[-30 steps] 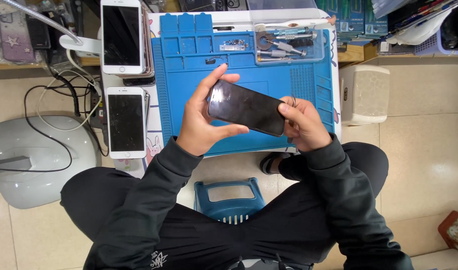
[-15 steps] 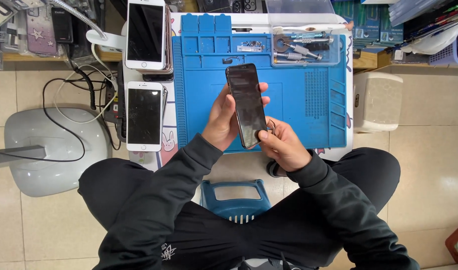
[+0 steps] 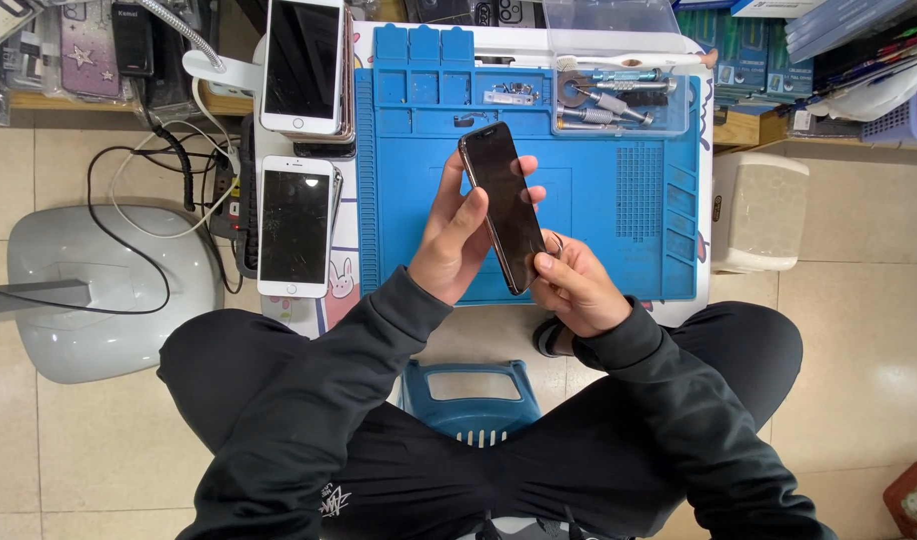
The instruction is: The person disassembles a white smartphone by prying open the case and removing the back cover. They then reassemble the phone by placing the back cover back on and pressing it into place. The person repeats a similar process with a black smartphone, using a metal tool to pry open the case.
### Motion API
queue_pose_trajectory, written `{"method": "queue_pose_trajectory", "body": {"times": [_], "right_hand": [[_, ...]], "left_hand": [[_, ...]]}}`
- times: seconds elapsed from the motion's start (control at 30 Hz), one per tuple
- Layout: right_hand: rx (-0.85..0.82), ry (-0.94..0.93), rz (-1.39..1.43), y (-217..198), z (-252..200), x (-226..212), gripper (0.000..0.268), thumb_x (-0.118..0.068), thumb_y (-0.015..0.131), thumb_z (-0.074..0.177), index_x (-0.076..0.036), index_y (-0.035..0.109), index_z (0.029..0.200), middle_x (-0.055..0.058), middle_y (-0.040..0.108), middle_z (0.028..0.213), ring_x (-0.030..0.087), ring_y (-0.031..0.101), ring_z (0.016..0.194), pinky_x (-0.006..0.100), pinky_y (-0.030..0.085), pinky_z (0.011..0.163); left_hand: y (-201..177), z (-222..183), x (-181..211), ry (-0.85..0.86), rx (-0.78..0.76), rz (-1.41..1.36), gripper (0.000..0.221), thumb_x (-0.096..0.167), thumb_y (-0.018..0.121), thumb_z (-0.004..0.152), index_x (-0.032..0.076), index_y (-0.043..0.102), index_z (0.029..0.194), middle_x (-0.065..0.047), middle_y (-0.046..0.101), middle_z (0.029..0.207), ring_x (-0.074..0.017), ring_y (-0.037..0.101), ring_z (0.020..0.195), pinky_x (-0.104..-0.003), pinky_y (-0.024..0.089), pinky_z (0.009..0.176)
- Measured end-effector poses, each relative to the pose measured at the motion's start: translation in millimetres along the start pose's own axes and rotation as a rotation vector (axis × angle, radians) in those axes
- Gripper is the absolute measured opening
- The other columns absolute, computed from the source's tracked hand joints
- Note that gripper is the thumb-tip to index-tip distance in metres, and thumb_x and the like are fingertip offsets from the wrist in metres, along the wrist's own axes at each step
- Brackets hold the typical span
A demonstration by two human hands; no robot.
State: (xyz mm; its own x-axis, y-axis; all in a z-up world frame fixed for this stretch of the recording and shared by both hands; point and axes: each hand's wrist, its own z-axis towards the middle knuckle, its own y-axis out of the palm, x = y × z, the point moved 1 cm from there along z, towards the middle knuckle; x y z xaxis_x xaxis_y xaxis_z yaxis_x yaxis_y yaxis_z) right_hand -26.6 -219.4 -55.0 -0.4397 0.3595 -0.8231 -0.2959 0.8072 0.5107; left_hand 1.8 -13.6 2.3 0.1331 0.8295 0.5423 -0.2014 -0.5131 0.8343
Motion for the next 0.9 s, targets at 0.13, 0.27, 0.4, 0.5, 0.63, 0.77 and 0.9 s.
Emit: {"method": "queue_pose_trajectory", "body": {"times": [0.13, 0.27, 0.4, 0.5, 0.63, 0.77, 0.9], "right_hand": [[0.008, -0.010, 0.034, 40.2, -2.7, -29.7, 0.020, -0.017, 0.067, 0.101, 0.001, 0.062, 0.108, 0.011, 0.066, 0.075, -0.001, 0.038, 0.035, 0.012, 0.030, 0.037], [-0.009, 0.023, 0.093, 41.3, -3.1, -32.1, 0.022, -0.020, 0.062, 0.104, 0.002, 0.061, 0.108, 0.015, 0.069, 0.076, -0.001, 0.036, 0.034, 0.014, 0.028, 0.036], [0.006, 0.059, 0.090, 17.3, -0.7, -10.5, 0.024, -0.023, 0.060, 0.106, 0.001, 0.061, 0.110, 0.014, 0.068, 0.074, -0.001, 0.035, 0.033, 0.014, 0.028, 0.037], [-0.007, 0.063, 0.095, 17.8, 1.1, -8.9, 0.024, -0.022, 0.057, 0.107, 0.002, 0.062, 0.104, 0.016, 0.068, 0.071, -0.001, 0.036, 0.033, 0.014, 0.028, 0.037], [-0.015, 0.101, 0.121, 35.4, 1.6, -22.5, 0.025, -0.023, 0.058, 0.107, 0.002, 0.060, 0.103, 0.015, 0.067, 0.073, -0.002, 0.038, 0.036, 0.014, 0.028, 0.038], [-0.026, 0.092, 0.128, 55.1, 2.2, -36.5, 0.026, -0.022, 0.056, 0.106, 0.004, 0.057, 0.113, 0.015, 0.064, 0.075, -0.002, 0.036, 0.037, 0.015, 0.029, 0.037], [-0.034, 0.099, 0.145, 56.5, 1.5, -36.3, 0.030, -0.021, 0.056, 0.106, 0.006, 0.056, 0.119, 0.014, 0.063, 0.075, -0.002, 0.034, 0.038, 0.014, 0.029, 0.037]], "left_hand": [[-2.2, -1.4, 1.0, -0.050, 0.089, -0.134, 0.067, 0.052, 0.058, 0.109, 0.023, 0.030, 0.162, -0.026, 0.053, 0.154, -0.0422, 0.064, 0.133, -0.061, 0.056, 0.110], [2.8, -2.0, 5.3, -0.027, 0.174, 0.062, 0.063, 0.047, 0.061, 0.108, 0.025, 0.027, 0.157, -0.025, 0.061, 0.145, -0.0383, 0.069, 0.124, -0.051, 0.064, 0.100], [1.6, -1.1, 2.2, 0.059, 0.243, 0.227, 0.059, 0.038, 0.064, 0.108, 0.020, 0.027, 0.150, -0.032, 0.064, 0.138, -0.0403, 0.072, 0.117, -0.048, 0.066, 0.092], [0.2, -0.3, -1.5, 0.147, 0.219, 0.324, 0.054, 0.029, 0.067, 0.108, 0.018, 0.026, 0.142, -0.031, 0.064, 0.135, -0.0350, 0.073, 0.114, -0.048, 0.067, 0.091], [2.7, -2.9, 0.7, 0.167, 0.233, 0.380, 0.055, 0.028, 0.070, 0.106, 0.017, 0.027, 0.137, -0.027, 0.065, 0.133, -0.0284, 0.074, 0.111, -0.045, 0.066, 0.091], [2.7, -4.4, 1.1, 0.186, 0.243, 0.486, 0.057, 0.030, 0.073, 0.104, 0.017, 0.028, 0.136, -0.024, 0.066, 0.130, -0.0258, 0.074, 0.108, -0.044, 0.066, 0.091], [1.7, -3.6, 1.0, 0.180, 0.250, 0.469, 0.058, 0.031, 0.073, 0.104, 0.015, 0.030, 0.140, -0.024, 0.066, 0.131, -0.0253, 0.074, 0.109, -0.042, 0.067, 0.090]]}}
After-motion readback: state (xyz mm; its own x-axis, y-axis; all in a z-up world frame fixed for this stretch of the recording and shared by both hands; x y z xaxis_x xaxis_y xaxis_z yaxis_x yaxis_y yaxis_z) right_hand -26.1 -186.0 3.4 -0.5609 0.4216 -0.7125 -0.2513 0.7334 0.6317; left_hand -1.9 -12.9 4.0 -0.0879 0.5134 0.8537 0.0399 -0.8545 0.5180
